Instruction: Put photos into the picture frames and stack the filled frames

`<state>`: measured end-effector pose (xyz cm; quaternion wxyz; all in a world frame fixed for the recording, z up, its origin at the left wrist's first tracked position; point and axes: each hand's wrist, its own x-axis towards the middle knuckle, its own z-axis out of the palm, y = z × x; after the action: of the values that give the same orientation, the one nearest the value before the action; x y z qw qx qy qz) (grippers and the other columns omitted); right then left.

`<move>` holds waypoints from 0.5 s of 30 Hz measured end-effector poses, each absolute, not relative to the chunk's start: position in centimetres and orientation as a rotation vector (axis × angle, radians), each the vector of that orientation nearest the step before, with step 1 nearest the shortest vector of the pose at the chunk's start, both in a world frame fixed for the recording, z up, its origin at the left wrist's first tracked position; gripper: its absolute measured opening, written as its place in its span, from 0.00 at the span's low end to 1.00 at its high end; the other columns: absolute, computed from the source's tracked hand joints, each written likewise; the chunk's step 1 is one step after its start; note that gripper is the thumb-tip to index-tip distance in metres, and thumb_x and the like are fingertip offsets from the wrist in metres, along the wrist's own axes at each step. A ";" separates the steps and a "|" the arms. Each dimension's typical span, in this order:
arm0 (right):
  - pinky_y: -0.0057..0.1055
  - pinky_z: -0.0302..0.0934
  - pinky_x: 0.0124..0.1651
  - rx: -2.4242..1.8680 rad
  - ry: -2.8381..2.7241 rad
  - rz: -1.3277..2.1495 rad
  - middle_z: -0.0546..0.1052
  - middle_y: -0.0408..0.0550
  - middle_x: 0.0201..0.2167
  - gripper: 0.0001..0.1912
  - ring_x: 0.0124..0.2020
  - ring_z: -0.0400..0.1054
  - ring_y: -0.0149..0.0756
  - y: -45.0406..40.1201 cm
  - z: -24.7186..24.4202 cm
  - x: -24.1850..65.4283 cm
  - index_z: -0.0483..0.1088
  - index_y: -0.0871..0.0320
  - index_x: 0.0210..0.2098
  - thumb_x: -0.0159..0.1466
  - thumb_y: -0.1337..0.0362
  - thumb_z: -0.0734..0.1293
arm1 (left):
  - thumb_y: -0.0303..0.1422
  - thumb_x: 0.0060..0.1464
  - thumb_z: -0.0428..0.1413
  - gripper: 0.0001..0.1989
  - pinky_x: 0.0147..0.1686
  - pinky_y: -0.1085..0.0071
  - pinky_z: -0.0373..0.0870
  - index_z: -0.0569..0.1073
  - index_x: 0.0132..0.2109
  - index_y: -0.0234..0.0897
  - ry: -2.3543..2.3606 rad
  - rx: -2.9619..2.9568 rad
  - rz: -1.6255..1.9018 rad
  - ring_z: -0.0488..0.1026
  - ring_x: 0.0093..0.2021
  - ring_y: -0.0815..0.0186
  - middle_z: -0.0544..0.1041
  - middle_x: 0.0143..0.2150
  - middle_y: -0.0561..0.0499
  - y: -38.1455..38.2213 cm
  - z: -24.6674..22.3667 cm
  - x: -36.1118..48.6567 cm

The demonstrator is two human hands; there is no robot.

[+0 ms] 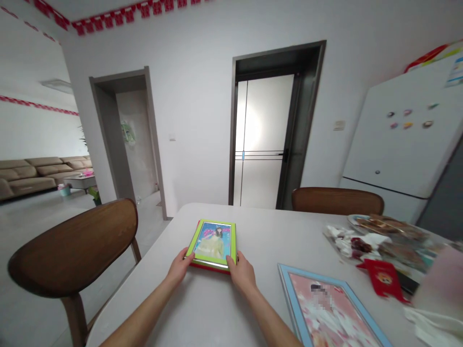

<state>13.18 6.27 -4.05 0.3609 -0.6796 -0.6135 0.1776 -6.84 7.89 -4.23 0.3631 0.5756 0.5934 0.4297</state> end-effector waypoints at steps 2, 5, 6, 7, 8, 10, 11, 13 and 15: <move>0.27 0.59 0.35 -1.730 -1.585 0.474 0.74 0.50 0.38 0.23 0.36 0.68 0.36 5.8 -4.1 11.6 0.65 0.60 0.44 0.56 0.54 0.53 | 0.34 0.52 0.48 0.17 0.46 0.69 0.59 0.62 0.49 0.33 1.544 1.499 1.116 0.65 0.48 0.61 0.69 0.48 0.46 7.2 -4.2 -8.5; 0.27 0.60 0.32 -1.743 -1.578 0.500 0.75 0.50 0.33 0.21 0.33 0.69 0.37 5.6 -3.8 10.1 0.68 0.60 0.38 0.54 0.54 0.54 | 0.34 0.50 0.48 0.17 0.44 0.71 0.60 0.62 0.48 0.33 1.568 1.537 1.123 0.66 0.46 0.60 0.70 0.47 0.47 5.7 -4.0 -10.0; 0.28 0.60 0.31 -1.760 -1.571 0.507 0.76 0.51 0.31 0.20 0.32 0.69 0.38 5.6 -3.5 9.9 0.70 0.60 0.35 0.54 0.54 0.55 | 0.33 0.49 0.49 0.17 0.43 0.72 0.61 0.62 0.48 0.33 1.572 1.549 1.123 0.67 0.45 0.61 0.71 0.46 0.47 5.2 -3.9 -10.2; 0.29 0.60 0.29 -1.779 -1.564 0.514 0.76 0.52 0.28 0.20 0.30 0.70 0.40 5.6 -3.3 9.8 0.71 0.60 0.32 0.53 0.55 0.55 | 0.32 0.48 0.50 0.18 0.42 0.72 0.61 0.63 0.47 0.33 1.574 1.558 1.120 0.68 0.44 0.61 0.71 0.45 0.47 4.6 -3.7 -10.2; 0.30 0.59 0.28 -1.796 -1.560 0.519 0.76 0.52 0.26 0.19 0.28 0.70 0.41 5.6 -3.1 9.8 0.71 0.61 0.29 0.52 0.55 0.55 | 0.32 0.47 0.51 0.19 0.42 0.72 0.62 0.63 0.47 0.33 1.575 1.566 1.118 0.68 0.43 0.61 0.72 0.44 0.47 4.1 -3.5 -10.2; 0.32 0.59 0.26 -1.818 -1.552 0.522 0.76 0.53 0.24 0.18 0.27 0.69 0.43 5.4 -2.7 10.0 0.72 0.61 0.25 0.51 0.56 0.56 | 0.30 0.44 0.53 0.22 0.43 0.71 0.61 0.62 0.49 0.34 1.577 1.577 1.122 0.67 0.44 0.60 0.71 0.45 0.47 3.0 -3.0 -9.9; 0.32 0.59 0.26 -1.822 -1.549 0.522 0.76 0.54 0.24 0.18 0.27 0.69 0.44 5.4 -2.5 10.1 0.72 0.61 0.25 0.50 0.56 0.56 | 0.29 0.43 0.53 0.24 0.45 0.71 0.60 0.61 0.50 0.34 1.574 1.584 1.130 0.66 0.46 0.60 0.70 0.46 0.47 2.6 -2.8 -9.7; 0.34 0.60 0.26 -1.831 -1.530 0.513 0.76 0.54 0.24 0.19 0.28 0.69 0.45 5.1 -2.1 10.1 0.72 0.61 0.26 0.49 0.55 0.56 | 0.28 0.42 0.54 0.27 0.50 0.70 0.54 0.59 0.52 0.35 1.559 1.605 1.155 0.61 0.52 0.59 0.66 0.51 0.47 1.8 -2.2 -9.4; 0.33 0.61 0.27 -1.778 -1.415 0.567 0.76 0.55 0.26 0.21 0.28 0.70 0.45 4.8 -1.3 9.7 0.71 0.63 0.31 0.50 0.55 0.56 | 0.27 0.41 0.55 0.30 0.54 0.69 0.48 0.57 0.54 0.34 1.523 1.638 1.175 0.55 0.55 0.58 0.61 0.55 0.46 1.1 -1.7 -9.0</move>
<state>9.71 4.80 -1.30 0.3893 -0.6994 -0.5564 0.2231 -9.00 1.12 -1.68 0.3030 0.6178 0.5744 0.4433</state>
